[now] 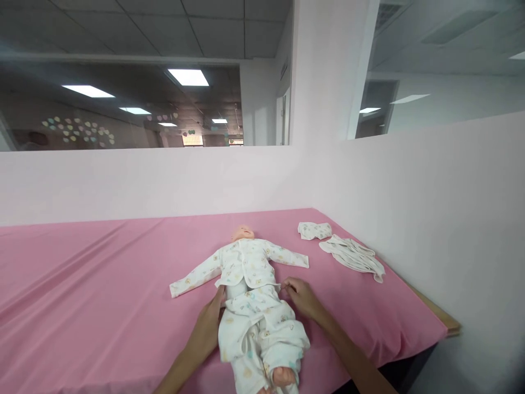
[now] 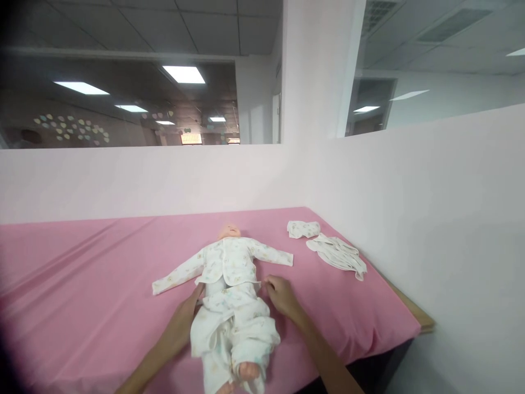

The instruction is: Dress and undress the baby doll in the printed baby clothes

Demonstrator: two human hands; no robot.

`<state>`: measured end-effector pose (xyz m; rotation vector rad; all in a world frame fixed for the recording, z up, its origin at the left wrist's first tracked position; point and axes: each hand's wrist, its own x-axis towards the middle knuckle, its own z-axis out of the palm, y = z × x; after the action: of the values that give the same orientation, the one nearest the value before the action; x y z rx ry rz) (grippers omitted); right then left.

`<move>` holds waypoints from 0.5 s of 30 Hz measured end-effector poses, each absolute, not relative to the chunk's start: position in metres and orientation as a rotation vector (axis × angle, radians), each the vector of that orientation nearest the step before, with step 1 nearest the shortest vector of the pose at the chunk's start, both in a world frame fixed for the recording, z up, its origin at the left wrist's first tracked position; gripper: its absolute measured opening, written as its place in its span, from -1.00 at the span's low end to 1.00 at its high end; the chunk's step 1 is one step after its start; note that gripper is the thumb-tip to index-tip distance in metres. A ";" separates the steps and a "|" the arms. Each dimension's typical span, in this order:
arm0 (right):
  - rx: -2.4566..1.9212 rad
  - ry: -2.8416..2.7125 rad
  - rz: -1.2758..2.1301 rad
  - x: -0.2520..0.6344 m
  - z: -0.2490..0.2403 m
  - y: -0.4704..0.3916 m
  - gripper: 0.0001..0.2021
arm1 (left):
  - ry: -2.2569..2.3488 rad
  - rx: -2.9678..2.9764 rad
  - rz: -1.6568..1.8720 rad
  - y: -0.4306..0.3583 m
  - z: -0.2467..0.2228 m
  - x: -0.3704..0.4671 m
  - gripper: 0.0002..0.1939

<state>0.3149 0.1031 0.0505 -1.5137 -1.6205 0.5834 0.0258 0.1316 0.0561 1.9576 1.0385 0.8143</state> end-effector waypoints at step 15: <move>-1.335 -1.462 0.813 0.298 0.048 0.113 -0.53 | 1.220 1.896 0.816 0.147 0.048 0.003 -0.42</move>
<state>0.2975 0.1127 0.0477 -1.3348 -1.4623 0.8126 0.0034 0.1468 0.0482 1.8960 1.2199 0.8160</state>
